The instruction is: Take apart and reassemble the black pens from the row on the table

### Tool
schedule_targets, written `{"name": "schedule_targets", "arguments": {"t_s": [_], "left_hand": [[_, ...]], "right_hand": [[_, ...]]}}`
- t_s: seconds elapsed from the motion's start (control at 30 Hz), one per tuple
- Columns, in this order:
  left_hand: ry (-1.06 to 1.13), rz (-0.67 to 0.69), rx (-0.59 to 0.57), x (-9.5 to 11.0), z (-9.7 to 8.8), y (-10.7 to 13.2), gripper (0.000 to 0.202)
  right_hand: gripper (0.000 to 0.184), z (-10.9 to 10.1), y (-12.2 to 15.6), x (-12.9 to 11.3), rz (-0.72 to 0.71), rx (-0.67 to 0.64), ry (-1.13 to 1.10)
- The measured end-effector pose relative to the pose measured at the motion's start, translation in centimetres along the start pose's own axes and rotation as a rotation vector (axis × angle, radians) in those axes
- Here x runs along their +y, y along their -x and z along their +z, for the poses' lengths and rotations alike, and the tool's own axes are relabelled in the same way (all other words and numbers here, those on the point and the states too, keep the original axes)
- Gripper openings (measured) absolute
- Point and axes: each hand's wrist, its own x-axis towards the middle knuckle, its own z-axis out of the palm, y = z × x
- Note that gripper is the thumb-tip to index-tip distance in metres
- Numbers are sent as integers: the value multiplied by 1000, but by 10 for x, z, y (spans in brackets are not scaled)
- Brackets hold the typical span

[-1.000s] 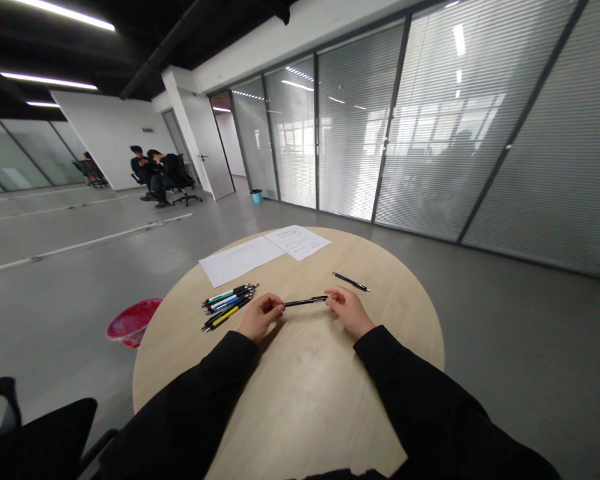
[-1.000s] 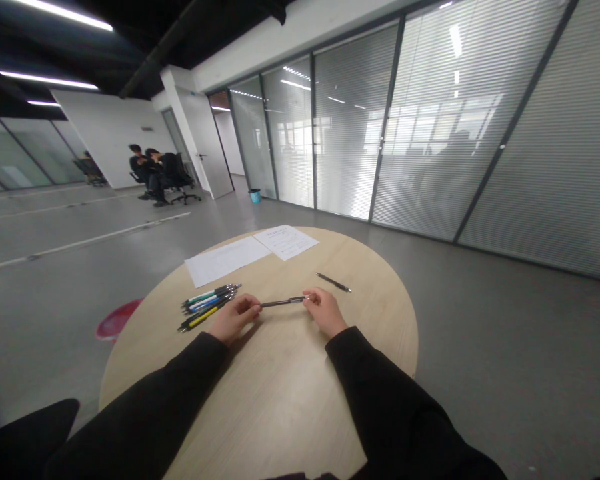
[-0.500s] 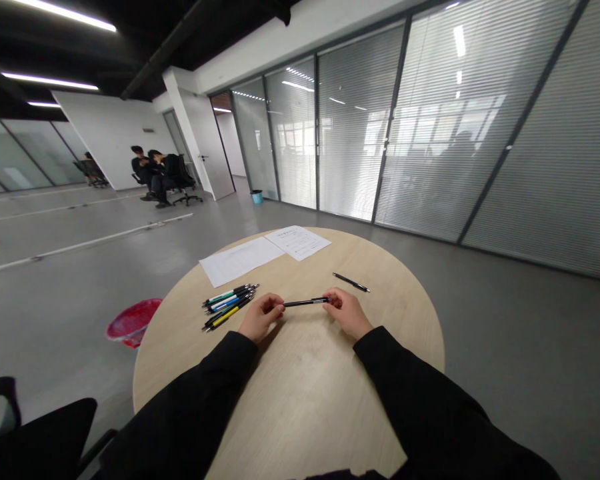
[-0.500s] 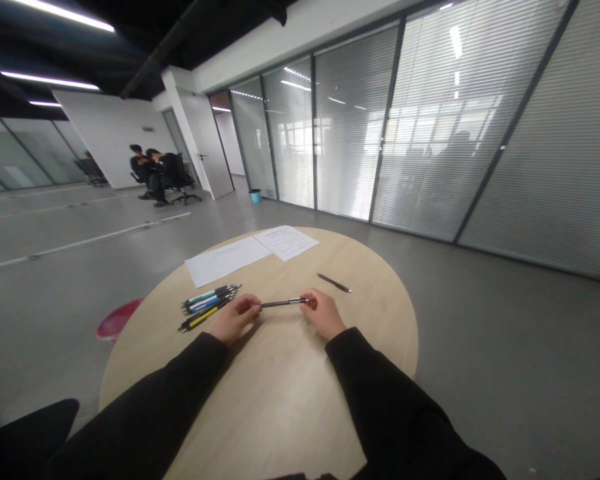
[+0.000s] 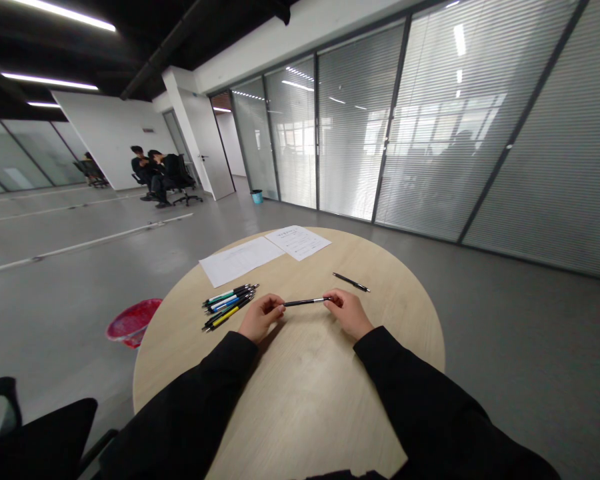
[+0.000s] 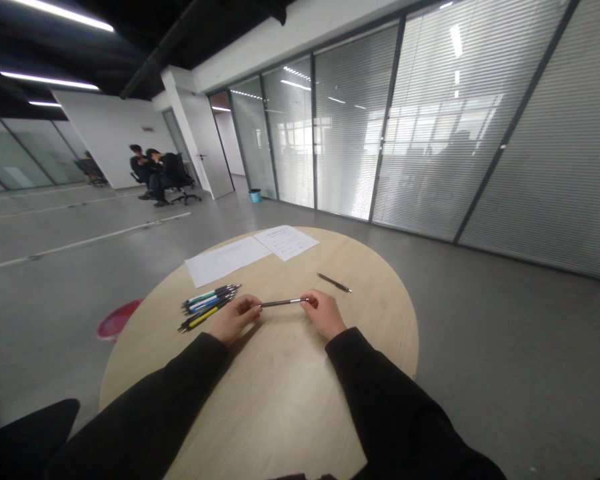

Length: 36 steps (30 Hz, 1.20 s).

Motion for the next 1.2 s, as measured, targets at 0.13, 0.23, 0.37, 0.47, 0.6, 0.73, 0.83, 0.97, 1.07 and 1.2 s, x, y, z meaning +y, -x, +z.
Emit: {"name": "schedule_targets", "arguments": {"t_s": [0.13,0.23,0.37,0.47,0.6,0.73,0.83,0.97,1.07,1.2], "left_hand": [[-29,0,-1,4,1,1,32],[-25,17,5,3,2,1,34],[-24,32,-3,2,2,1,35],[-64,44,-18,6,2,2,36],[-158,65,-61,11,1,5,37],[-263,90,-87,12,1,7,37],[-297,115,-86,11,1,8,40],[-290,99,-98,9,2,7,45],[-280,65,-82,8,2,6,47],[-232,20,-47,4,3,6,50]], "right_hand": [[19,-2,1,-3,-32,-17,39],[20,-3,1,-5,-41,-36,63],[20,-4,2,-7,-39,-51,55],[20,-4,2,-7,-27,-62,33],[21,-4,3,-7,-23,-68,16],[21,-3,2,-6,-22,-70,-2],[21,-3,2,-6,-17,-73,-3],[20,-3,2,-7,-15,-78,-4],[20,-3,2,-8,-24,-72,8],[21,-2,2,-7,-34,-71,13]]}}
